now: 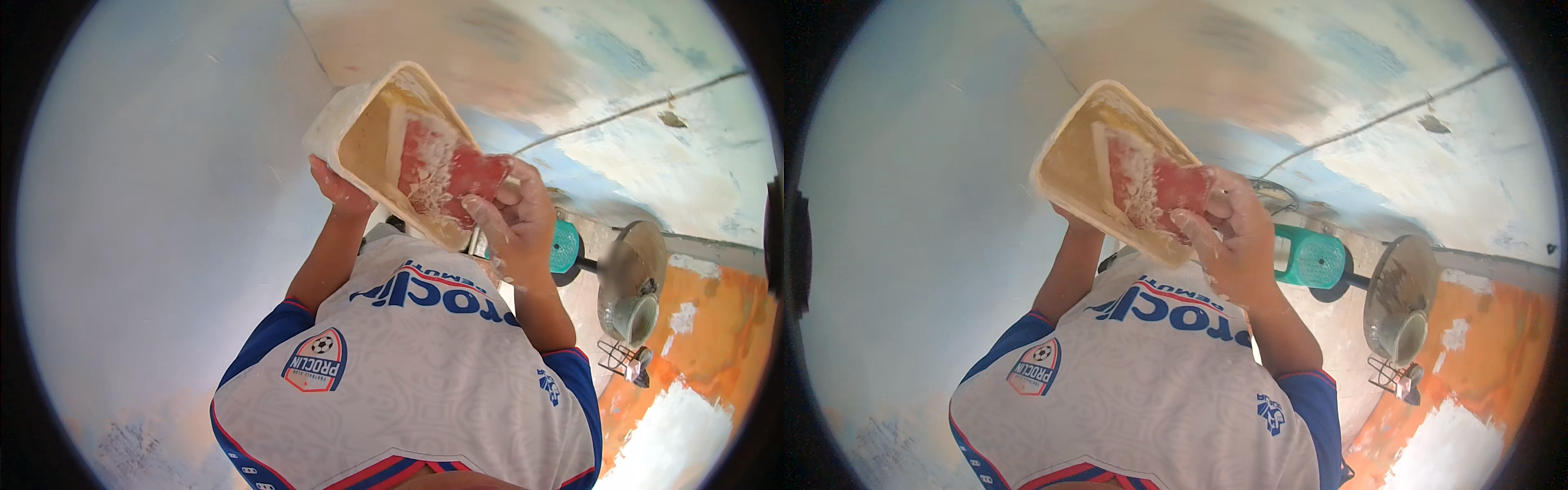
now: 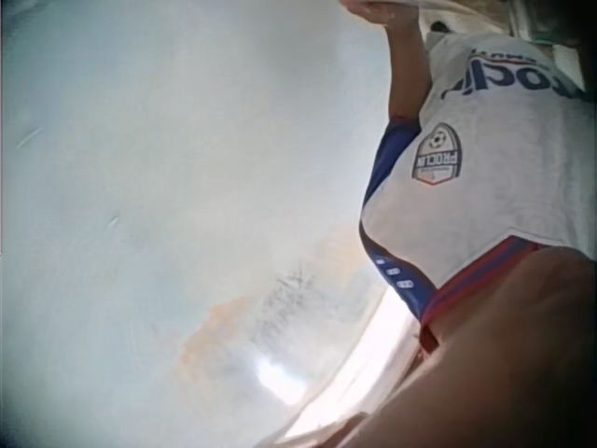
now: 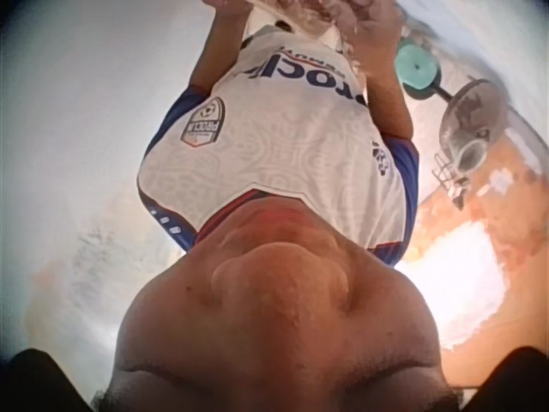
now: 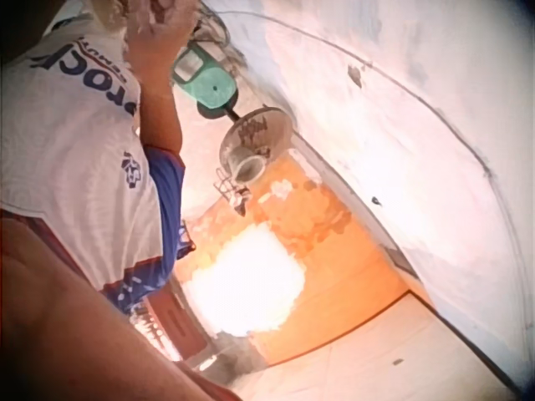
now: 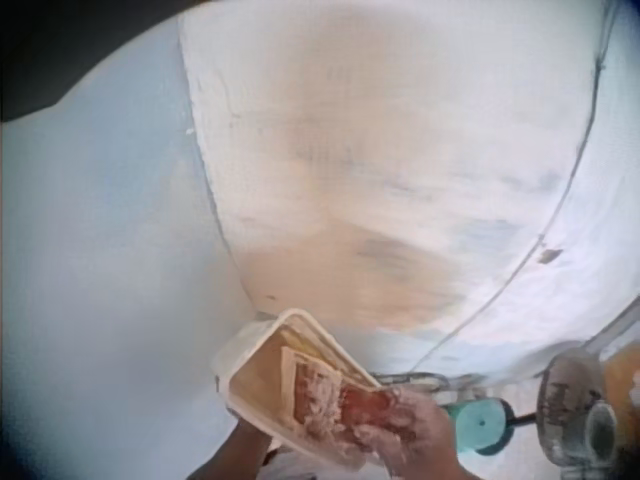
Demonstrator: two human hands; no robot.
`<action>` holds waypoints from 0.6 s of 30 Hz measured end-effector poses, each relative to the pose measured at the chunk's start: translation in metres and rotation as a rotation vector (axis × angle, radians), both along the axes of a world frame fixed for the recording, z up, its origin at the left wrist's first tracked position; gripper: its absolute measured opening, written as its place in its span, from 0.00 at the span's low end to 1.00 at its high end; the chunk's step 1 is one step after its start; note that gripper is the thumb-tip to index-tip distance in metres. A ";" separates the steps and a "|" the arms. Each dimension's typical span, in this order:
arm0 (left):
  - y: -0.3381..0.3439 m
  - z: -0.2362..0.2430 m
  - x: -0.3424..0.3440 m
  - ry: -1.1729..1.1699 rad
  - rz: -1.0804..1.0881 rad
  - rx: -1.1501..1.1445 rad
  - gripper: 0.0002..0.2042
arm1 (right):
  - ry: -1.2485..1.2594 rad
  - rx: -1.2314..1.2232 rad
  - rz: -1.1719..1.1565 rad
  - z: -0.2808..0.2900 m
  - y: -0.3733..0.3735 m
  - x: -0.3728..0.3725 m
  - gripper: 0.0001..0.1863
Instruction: The person patches a ceiling by applying filler with a putty knife and smoothing it over cracks and holes, while holding a container of filler in their other hand.
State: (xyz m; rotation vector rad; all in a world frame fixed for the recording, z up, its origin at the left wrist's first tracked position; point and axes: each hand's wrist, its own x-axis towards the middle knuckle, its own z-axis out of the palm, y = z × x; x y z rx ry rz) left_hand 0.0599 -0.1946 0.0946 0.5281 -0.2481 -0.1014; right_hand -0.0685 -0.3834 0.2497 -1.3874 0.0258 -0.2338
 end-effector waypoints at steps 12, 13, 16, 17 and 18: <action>-0.134 0.045 -0.100 0.298 -0.175 0.043 0.40 | -0.097 0.202 -0.455 0.003 -0.105 -0.113 0.31; -0.140 0.039 -0.106 0.298 -0.204 0.030 0.40 | -0.099 0.147 -0.463 -0.005 -0.114 -0.124 0.29; -0.162 0.032 -0.124 0.331 -0.223 0.017 0.40 | -0.048 -0.080 -0.450 -0.028 -0.145 -0.157 0.20; -0.169 0.030 -0.131 0.349 -0.215 0.019 0.40 | -0.015 -0.127 -0.449 -0.031 -0.153 -0.167 0.17; -0.175 0.028 -0.137 0.345 -0.230 -0.002 0.40 | 0.034 -0.097 -0.467 -0.031 -0.158 -0.174 0.14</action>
